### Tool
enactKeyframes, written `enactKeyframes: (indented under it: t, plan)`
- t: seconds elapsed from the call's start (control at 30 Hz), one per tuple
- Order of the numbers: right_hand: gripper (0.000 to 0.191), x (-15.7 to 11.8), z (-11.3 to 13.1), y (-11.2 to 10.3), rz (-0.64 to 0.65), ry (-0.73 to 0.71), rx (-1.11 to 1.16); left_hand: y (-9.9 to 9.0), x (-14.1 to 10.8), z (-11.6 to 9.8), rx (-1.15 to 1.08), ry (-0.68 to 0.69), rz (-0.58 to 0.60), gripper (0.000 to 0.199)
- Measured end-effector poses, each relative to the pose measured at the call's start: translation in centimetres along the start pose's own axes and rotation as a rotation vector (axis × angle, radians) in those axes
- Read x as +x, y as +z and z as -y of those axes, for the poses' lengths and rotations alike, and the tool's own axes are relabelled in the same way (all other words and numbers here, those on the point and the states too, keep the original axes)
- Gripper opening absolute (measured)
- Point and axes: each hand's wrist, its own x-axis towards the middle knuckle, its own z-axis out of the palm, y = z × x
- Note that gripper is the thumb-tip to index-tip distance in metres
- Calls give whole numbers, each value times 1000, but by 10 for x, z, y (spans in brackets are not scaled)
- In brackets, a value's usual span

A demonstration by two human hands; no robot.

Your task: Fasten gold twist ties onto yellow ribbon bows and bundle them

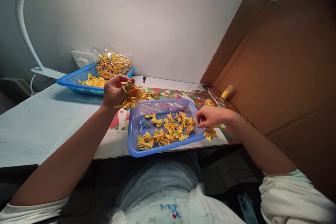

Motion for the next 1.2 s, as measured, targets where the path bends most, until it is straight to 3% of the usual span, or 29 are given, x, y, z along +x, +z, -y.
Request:
enactKeyframes:
  t: [0.1,0.3,0.47,0.6,0.8,1.0,1.2]
  plan:
    - [20,2,-4,1,34,-65,57,1,0,-1,-27,-28,-21,47]
    - [30,18,-5,19,-328,-272,124,2,-1,-2,-49,-29,-25,43]
    - [44,32,2,28,-359,-336,94,1,-1,0,-54,-23,-20,44]
    - [32,38,0,26,-369,-403,88,0,0,0,-43,-4,-4,44]
    - [9,28,-6,-5,-715,-364,168,3,-2,0,-4,4,7,50]
    - [9,29,10,-32,-774,-305,293,5,-8,-5,33,-2,155,48]
    - [14,58,46,-41,-635,-180,465,17,-22,-9,137,16,485,34]
